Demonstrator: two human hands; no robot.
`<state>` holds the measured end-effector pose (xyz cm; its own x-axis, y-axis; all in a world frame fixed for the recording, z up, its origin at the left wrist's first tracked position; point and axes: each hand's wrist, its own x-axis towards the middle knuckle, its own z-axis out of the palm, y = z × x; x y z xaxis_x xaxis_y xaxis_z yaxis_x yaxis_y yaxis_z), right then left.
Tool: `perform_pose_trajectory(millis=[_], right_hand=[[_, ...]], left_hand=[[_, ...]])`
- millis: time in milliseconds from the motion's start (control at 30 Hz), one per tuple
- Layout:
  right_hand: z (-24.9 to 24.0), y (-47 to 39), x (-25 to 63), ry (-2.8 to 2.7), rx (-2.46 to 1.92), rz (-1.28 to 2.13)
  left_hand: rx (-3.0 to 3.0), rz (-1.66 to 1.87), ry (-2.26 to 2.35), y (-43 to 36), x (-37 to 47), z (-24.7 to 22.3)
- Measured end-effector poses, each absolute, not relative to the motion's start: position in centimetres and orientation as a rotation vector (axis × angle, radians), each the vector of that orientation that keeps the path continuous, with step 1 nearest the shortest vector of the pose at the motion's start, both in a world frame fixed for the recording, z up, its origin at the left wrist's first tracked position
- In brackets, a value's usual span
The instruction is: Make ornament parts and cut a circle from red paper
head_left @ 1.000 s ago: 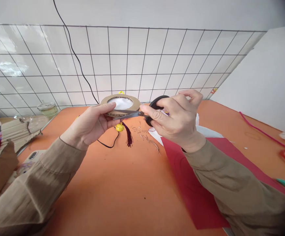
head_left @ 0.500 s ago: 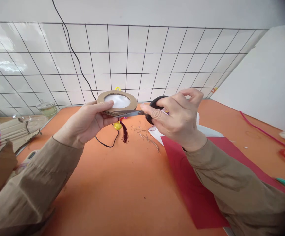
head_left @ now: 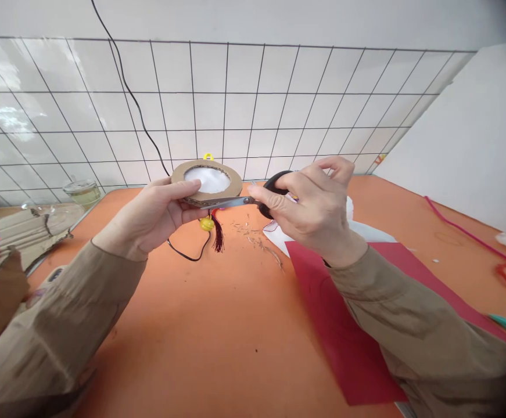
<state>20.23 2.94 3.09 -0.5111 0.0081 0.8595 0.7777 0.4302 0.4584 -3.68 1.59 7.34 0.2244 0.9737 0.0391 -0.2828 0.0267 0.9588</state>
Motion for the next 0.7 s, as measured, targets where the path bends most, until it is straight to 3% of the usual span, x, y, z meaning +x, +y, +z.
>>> perform_pose_trajectory(millis=[400, 700], right_hand=[[3.12, 3.11, 20.17, -1.872, -0.653, -1.181], [3.46, 3.06, 20.55, -1.992, -0.892, -0.866]], left_hand=[[1.12, 1.169, 0.822, 1.93, -4.02, 6.93], [1.196, 1.133, 0.832, 1.56, -3.69, 7.46]])
